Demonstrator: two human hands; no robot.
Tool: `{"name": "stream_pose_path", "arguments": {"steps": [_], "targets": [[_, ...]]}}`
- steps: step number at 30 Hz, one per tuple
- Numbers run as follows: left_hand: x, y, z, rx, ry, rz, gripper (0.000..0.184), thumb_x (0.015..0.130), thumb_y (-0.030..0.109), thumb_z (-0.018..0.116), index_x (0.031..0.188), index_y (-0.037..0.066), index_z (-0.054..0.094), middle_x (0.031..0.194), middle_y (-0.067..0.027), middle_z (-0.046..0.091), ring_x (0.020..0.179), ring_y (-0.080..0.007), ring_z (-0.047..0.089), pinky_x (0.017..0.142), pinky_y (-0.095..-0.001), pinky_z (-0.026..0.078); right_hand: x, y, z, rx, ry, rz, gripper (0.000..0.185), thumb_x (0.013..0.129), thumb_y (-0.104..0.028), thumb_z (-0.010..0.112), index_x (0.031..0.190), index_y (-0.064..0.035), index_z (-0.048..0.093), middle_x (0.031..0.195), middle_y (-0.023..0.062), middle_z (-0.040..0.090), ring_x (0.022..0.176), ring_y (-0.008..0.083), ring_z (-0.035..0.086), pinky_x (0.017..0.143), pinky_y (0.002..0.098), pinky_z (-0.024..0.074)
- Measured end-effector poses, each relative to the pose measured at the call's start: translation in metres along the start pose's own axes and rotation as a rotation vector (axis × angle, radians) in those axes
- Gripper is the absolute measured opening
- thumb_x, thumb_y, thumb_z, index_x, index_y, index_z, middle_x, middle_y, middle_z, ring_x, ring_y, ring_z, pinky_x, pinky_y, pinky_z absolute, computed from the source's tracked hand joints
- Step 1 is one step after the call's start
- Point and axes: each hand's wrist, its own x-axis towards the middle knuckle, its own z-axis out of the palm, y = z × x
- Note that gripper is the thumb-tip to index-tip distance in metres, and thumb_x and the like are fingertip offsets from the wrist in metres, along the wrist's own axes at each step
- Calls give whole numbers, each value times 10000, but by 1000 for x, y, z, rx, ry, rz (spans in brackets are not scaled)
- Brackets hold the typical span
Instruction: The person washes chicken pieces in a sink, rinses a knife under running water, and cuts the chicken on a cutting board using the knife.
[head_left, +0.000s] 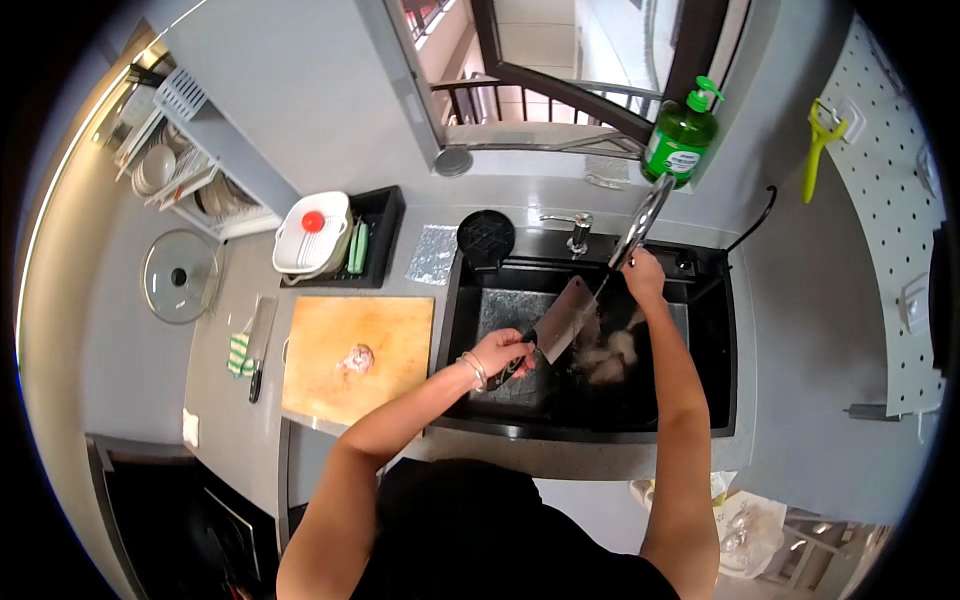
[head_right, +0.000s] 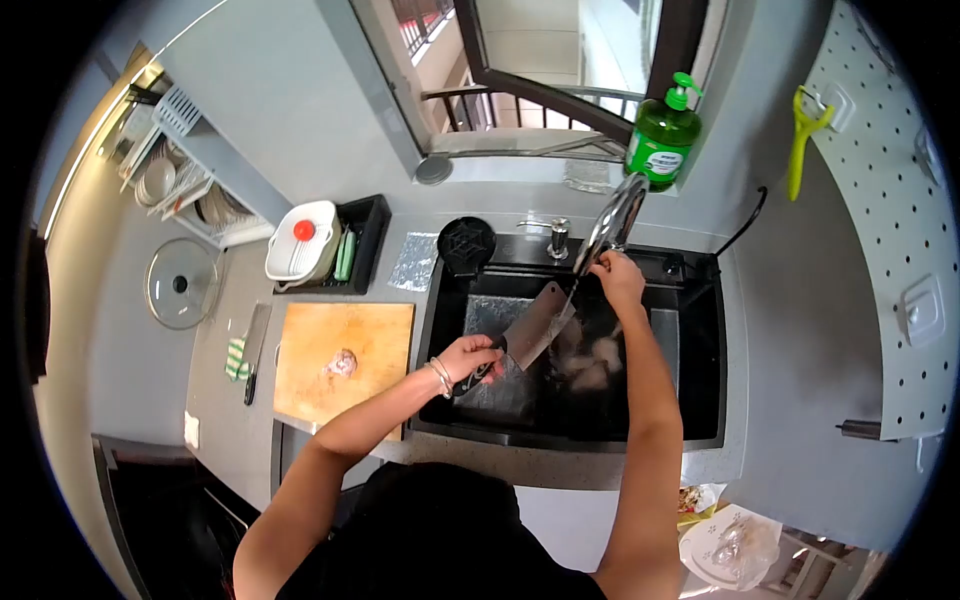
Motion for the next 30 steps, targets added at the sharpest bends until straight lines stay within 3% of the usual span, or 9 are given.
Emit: {"name": "stream_pose_path", "arguments": {"steps": [5, 8, 11, 12, 13, 15, 18, 24, 30], "targets": [[-29, 9, -17, -252, 11, -242, 179, 898, 148, 586, 942, -25, 569, 777, -129, 632, 585, -139, 591, 476, -217, 476, -30, 14, 21, 82, 260, -45, 184, 797, -133, 640, 972, -81, 617, 944, 107, 606, 867, 309, 608, 728, 383, 480], [-28, -1, -23, -209, -7, -227, 170, 889, 142, 601, 936, -18, 569, 782, -124, 632, 578, -138, 591, 485, -224, 483, -57, 23, 30, 170, 188, -44, 266, 789, -40, 629, 1050, -71, 588, 913, 107, 597, 720, 258, 585, 682, 331, 479], [-21, 4, -14, -206, -18, -182, 159, 889, 133, 599, 929, -17, 564, 781, -119, 630, 585, -137, 591, 491, -230, 490, -35, 31, 23, 276, 144, -65, 392, 792, -41, 629, 1177, -64, 556, 1048, 144, 614, 892, 312, 612, 770, 372, 481], [-21, 8, -8, -212, -25, -166, 156, 900, 139, 579, 925, -14, 558, 779, -112, 626, 585, -135, 583, 498, -232, 478, -10, 68, 47, 207, 105, -184, 497, 799, -47, 636, 1273, -59, 488, 1122, 178, 597, 934, 307, 612, 794, 360, 478], [-18, 7, -6, -206, -62, -128, 157, 903, 142, 575, 925, -13, 557, 779, -111, 625, 583, -136, 580, 499, -234, 471, -2, 65, 44, 308, -28, -70, 387, 803, -72, 646, 1177, -41, 551, 1006, 186, 633, 880, 296, 638, 757, 368, 489], [-11, 4, -2, -199, -137, -54, 160, 909, 148, 565, 927, -10, 554, 778, -108, 623, 579, -137, 573, 501, -237, 458, 7, 54, 37, 244, -171, -74, 230, 859, -137, 623, 1060, -25, 614, 704, 117, 643, 583, 252, 615, 599, 354, 490], [-11, 5, 2, -226, -178, -23, 154, 912, 151, 561, 926, -2, 554, 774, -108, 621, 567, -142, 563, 501, -244, 441, 3, 34, 24, 34, -91, -117, 274, 882, -280, 593, 859, -23, 685, 708, 163, 662, 704, 306, 658, 660, 397, 491], [8, -11, 6, -333, -218, 9, 173, 902, 145, 582, 959, -17, 569, 765, -110, 623, 557, -145, 562, 489, -245, 440, -3, 34, 13, 35, -189, -107, 233, 884, -199, 573, 1065, -92, 674, 721, 163, 656, 733, 304, 659, 695, 383, 494], [24, -23, 9, -402, -207, 9, 188, 911, 158, 578, 982, -16, 574, 764, -100, 622, 581, -147, 583, 481, -243, 455, 0, 42, 18, -79, -206, -169, 259, 868, -139, 561, 1107, -139, 659, 826, 187, 661, 784, 311, 657, 733, 379, 494]]}}
